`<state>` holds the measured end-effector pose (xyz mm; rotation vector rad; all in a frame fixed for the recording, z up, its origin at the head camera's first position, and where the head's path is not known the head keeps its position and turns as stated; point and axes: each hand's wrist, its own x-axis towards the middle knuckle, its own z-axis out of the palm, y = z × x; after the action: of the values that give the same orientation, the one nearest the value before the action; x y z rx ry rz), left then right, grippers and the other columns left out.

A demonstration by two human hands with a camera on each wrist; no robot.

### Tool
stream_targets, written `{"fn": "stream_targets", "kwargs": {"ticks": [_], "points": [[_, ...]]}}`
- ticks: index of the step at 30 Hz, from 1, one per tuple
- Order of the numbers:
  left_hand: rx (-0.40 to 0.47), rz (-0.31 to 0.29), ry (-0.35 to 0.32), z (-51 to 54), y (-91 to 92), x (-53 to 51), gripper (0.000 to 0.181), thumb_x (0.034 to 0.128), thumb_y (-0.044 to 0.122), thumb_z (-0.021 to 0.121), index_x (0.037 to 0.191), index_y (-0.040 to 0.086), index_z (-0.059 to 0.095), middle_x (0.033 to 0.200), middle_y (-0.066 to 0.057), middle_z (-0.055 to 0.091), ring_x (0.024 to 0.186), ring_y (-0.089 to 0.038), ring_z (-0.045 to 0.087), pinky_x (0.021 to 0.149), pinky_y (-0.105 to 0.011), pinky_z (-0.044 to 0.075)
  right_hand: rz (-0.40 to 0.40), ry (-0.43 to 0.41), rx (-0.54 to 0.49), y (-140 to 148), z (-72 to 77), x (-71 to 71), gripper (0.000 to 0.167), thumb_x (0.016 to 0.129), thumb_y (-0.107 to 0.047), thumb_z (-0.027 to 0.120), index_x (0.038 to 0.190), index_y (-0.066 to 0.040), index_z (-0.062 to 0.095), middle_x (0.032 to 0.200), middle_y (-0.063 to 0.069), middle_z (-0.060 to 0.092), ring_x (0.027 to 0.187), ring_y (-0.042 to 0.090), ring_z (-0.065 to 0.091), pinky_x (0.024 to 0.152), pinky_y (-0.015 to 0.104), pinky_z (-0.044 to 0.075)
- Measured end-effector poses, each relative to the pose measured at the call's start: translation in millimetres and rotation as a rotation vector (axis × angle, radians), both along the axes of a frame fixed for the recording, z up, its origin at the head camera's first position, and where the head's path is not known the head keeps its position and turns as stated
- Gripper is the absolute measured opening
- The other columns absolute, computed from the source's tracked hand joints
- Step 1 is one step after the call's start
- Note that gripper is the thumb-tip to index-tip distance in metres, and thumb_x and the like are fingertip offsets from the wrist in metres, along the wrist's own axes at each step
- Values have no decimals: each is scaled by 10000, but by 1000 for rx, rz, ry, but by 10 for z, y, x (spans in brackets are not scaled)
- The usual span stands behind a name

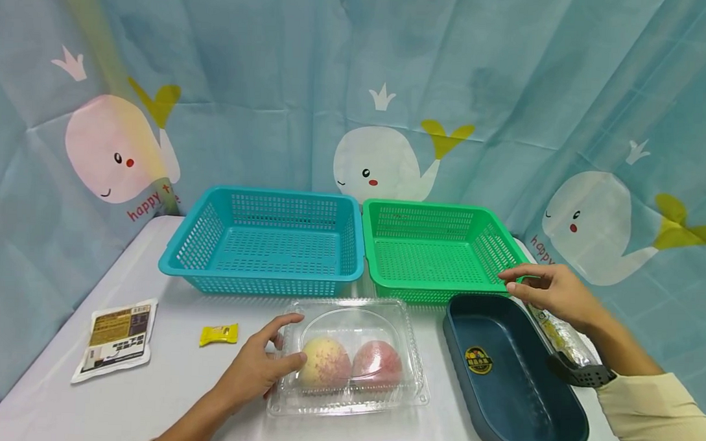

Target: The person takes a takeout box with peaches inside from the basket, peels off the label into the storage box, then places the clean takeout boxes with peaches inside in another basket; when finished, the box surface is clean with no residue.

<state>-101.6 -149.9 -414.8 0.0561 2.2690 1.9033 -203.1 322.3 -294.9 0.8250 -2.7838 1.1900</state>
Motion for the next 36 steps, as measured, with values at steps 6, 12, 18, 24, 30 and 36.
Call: {"fn": "stream_targets", "kwargs": {"ticks": [6, 12, 18, 24, 30, 36], "points": [[1, 3, -2, -10, 4, 9, 641, 827, 193, 767, 1399, 203, 477, 1037, -161, 330, 383, -132, 306, 339, -229, 328, -31, 39, 7, 87, 136, -54, 272, 937, -47, 614, 1206, -41, 654, 1107, -97, 643, 815, 119, 630, 585, 286, 494], [-11, 12, -5, -23, 3, 12, 644, 822, 195, 771, 1396, 220, 481, 1039, -152, 341, 379, -140, 318, 334, -240, 343, -137, 129, 59, 153, 172, -146, 318, 937, -117, 639, 1250, -60, 632, 1109, -39, 605, 724, 181, 538, 510, 309, 427], [-4, 11, -17, -26, 6, 10, 655, 817, 193, 775, 1399, 219, 476, 1034, -152, 342, 378, -142, 316, 321, -249, 348, -226, 173, 128, 224, 132, -220, 427, 933, -197, 655, 1308, -14, 568, 1151, 103, 525, 848, 108, 489, 530, 305, 413], [17, 7, -24, -19, 3, 3, 658, 811, 177, 781, 1396, 190, 478, 1013, -159, 331, 427, -119, 308, 343, -281, 405, -241, 173, 176, 330, 30, -329, 488, 929, -222, 652, 1350, -6, 528, 1292, 173, 468, 954, 210, 482, 615, 372, 443], [57, -7, -44, 14, -3, -11, 651, 813, 128, 773, 1386, 158, 467, 1016, -164, 306, 419, -133, 328, 344, -371, 465, -240, 183, 238, 411, -121, -422, 515, 920, -236, 659, 1347, 18, 522, 1313, 232, 415, 1015, 405, 475, 639, 505, 435], [82, -58, -61, 78, -21, -58, 533, 786, 30, 730, 1243, 117, 469, 975, -160, 286, 420, -141, 331, 335, -363, 457, -263, 110, 277, 456, -281, -460, 556, 940, -297, 631, 1342, 62, 497, 1432, 297, 295, 1126, 521, 414, 739, 668, 407]]}}
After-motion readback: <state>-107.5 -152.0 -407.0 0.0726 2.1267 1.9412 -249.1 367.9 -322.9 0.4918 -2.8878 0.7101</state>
